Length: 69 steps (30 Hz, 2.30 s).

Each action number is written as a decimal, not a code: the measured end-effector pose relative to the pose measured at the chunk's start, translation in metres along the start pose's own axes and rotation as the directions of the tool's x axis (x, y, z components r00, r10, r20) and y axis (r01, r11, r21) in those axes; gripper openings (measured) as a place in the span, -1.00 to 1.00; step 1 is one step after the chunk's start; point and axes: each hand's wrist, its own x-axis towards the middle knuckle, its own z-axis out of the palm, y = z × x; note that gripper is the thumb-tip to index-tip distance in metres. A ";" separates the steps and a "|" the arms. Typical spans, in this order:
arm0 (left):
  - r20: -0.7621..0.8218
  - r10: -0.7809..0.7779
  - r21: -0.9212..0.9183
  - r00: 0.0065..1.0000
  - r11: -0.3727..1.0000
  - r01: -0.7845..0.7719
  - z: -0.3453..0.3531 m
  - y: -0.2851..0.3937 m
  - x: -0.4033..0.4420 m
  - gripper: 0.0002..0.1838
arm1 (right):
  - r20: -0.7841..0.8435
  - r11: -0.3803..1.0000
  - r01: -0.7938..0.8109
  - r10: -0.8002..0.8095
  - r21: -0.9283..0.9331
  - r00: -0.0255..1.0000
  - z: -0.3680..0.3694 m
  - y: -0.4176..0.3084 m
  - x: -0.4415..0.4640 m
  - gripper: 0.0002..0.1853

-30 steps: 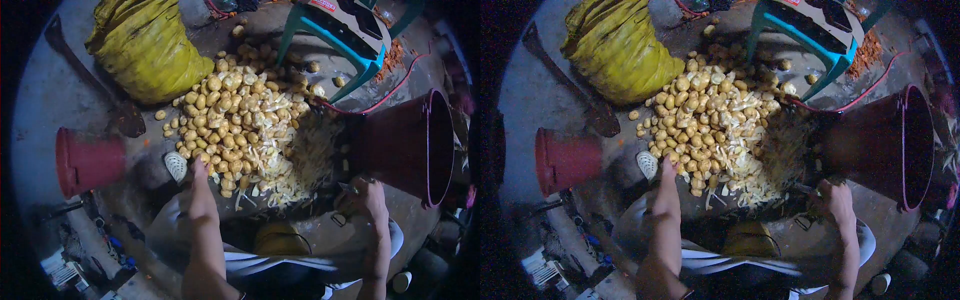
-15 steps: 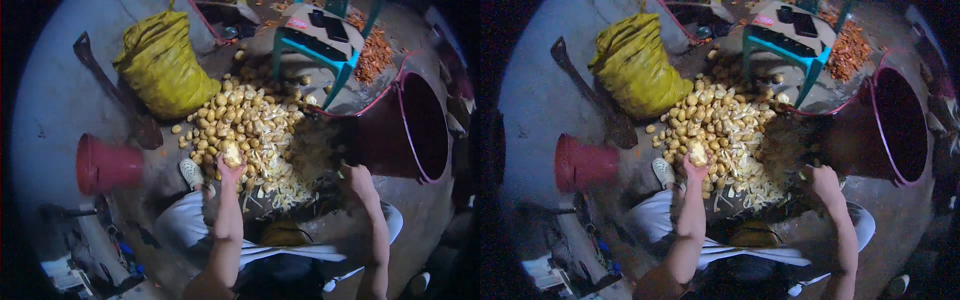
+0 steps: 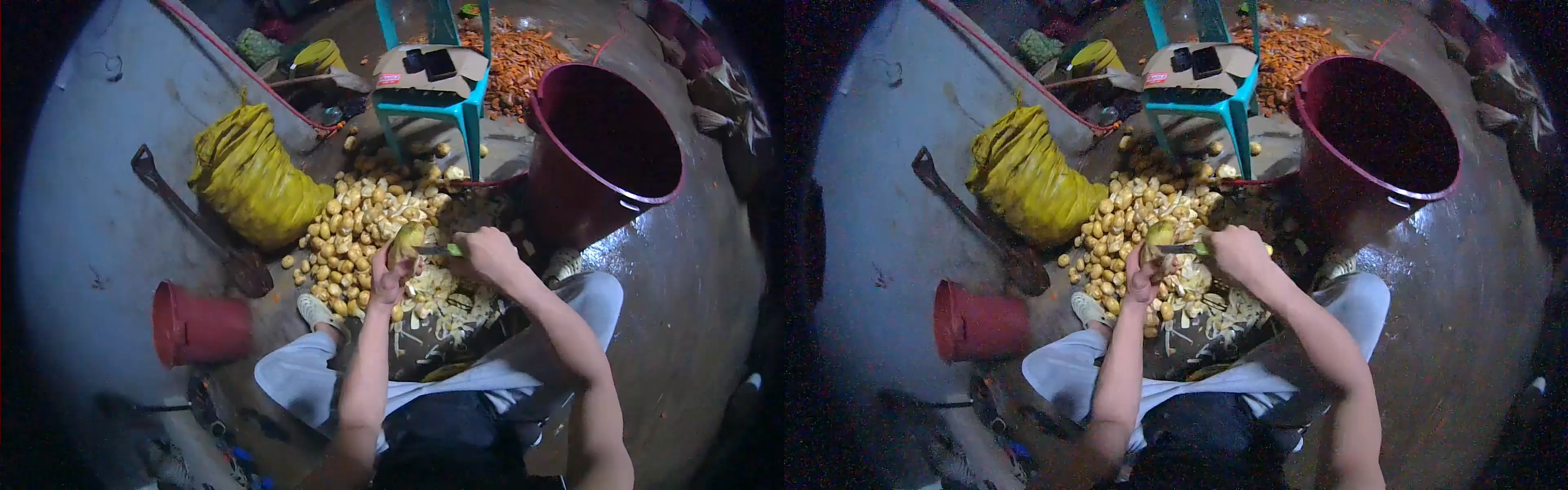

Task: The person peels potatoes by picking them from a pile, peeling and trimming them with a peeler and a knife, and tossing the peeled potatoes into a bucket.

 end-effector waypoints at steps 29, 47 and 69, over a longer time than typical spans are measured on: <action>0.164 -0.010 0.208 0.986 0.978 -0.024 0.039 0.038 0.005 -0.09 | -0.079 0.986 -0.041 0.054 0.163 0.995 0.024 0.037 0.005 -0.80; -0.085 0.164 0.169 0.983 0.974 -0.148 0.007 0.036 -0.014 -0.21 | 0.009 0.954 -0.066 0.066 0.293 0.998 0.026 0.012 -0.002 -0.75; -0.122 0.023 -0.369 0.992 0.927 -0.067 0.032 0.008 -0.018 -0.21 | -0.108 0.924 -0.015 0.061 0.381 0.992 0.030 -0.024 -0.003 -0.76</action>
